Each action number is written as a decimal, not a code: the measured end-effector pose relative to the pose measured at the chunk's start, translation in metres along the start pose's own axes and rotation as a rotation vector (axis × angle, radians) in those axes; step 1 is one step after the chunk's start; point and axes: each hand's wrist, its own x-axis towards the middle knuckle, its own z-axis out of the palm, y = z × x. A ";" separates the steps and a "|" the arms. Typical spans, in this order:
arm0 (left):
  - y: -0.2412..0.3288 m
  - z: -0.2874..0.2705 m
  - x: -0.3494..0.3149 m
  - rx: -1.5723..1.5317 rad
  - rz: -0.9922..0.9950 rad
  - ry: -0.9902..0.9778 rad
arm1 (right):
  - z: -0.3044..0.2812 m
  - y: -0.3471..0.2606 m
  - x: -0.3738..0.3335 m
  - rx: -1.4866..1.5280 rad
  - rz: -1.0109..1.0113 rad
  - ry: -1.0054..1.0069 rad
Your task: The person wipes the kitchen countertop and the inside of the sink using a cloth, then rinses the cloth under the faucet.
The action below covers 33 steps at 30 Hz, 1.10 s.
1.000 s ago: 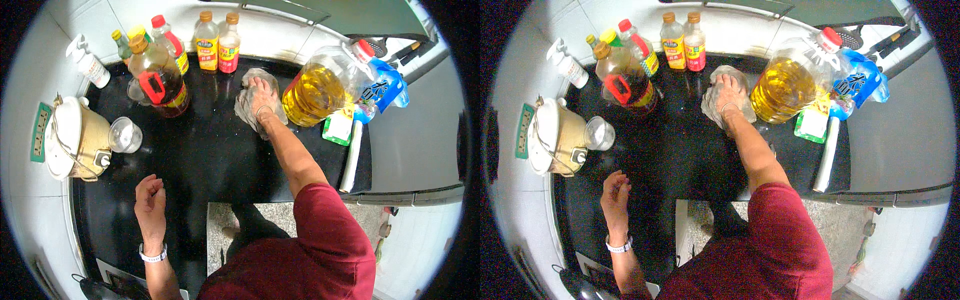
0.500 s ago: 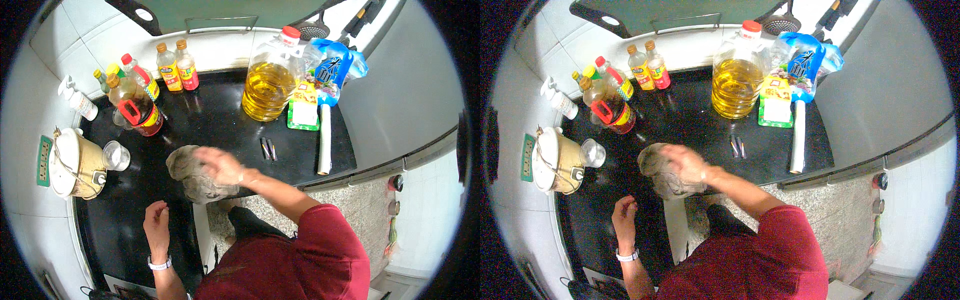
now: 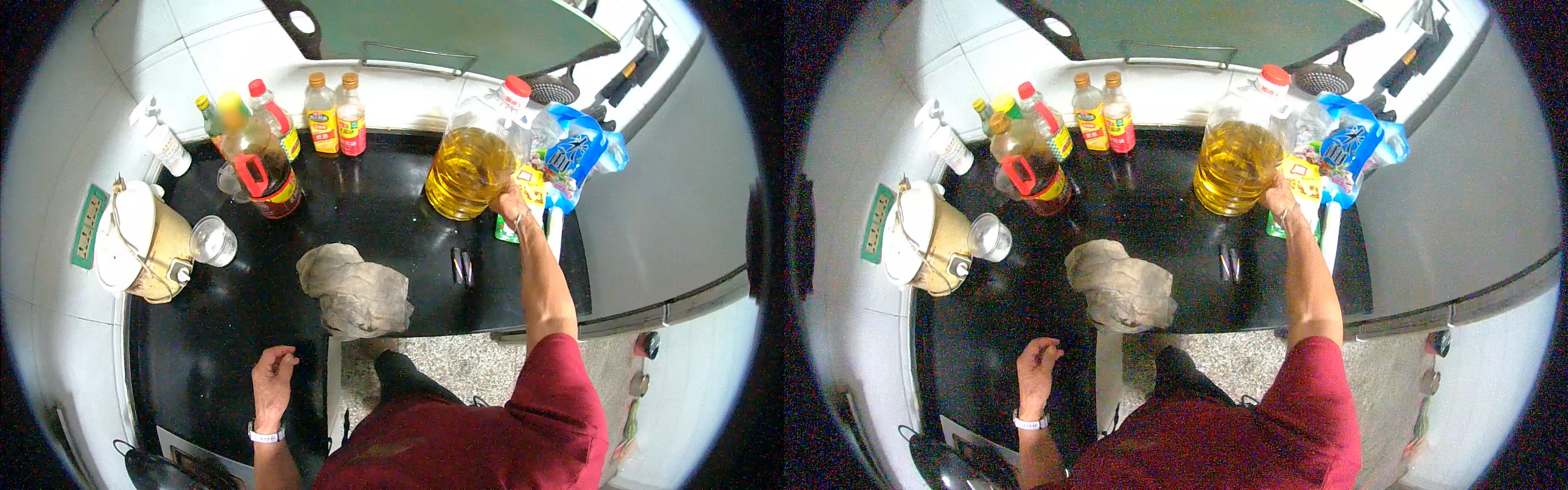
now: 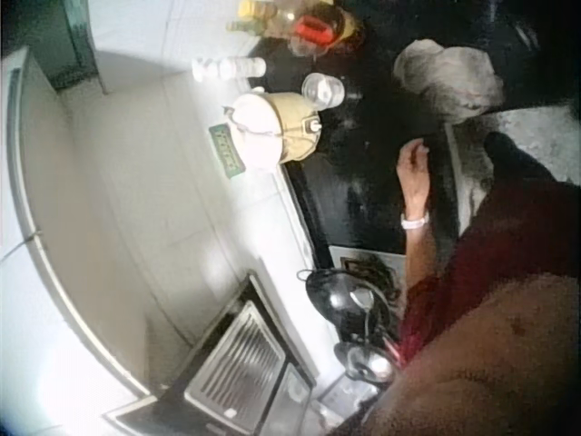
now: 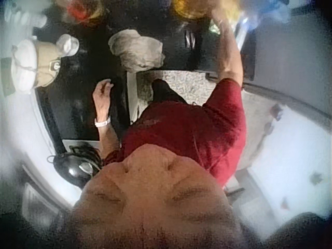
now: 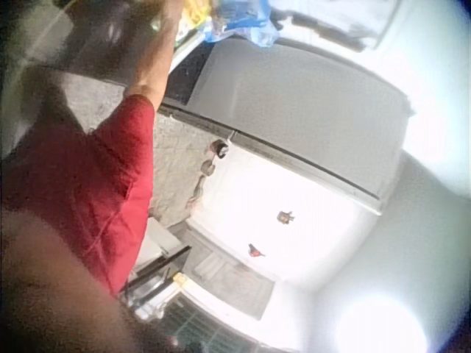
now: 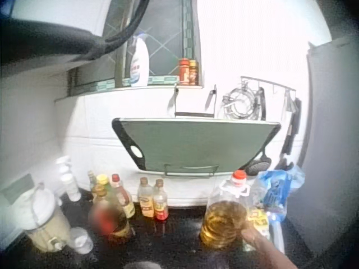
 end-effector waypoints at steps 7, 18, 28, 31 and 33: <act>-0.021 -0.006 0.002 -0.102 -0.007 0.008 | 0.018 0.006 -0.014 -0.056 -0.001 -0.068; -0.014 -0.018 0.000 -0.014 -0.036 0.025 | 0.126 -0.011 -0.012 -0.149 -0.159 -0.209; -0.017 -0.020 -0.009 -0.041 -0.024 0.049 | 0.222 -0.008 0.002 0.017 -0.334 -0.170; -0.018 -0.016 -0.007 -0.051 -0.029 0.019 | 0.235 0.011 0.012 -0.170 -0.311 -0.046; -0.022 -0.019 -0.012 -0.063 -0.081 -0.017 | 0.248 -0.008 -0.004 -0.312 -0.305 -0.017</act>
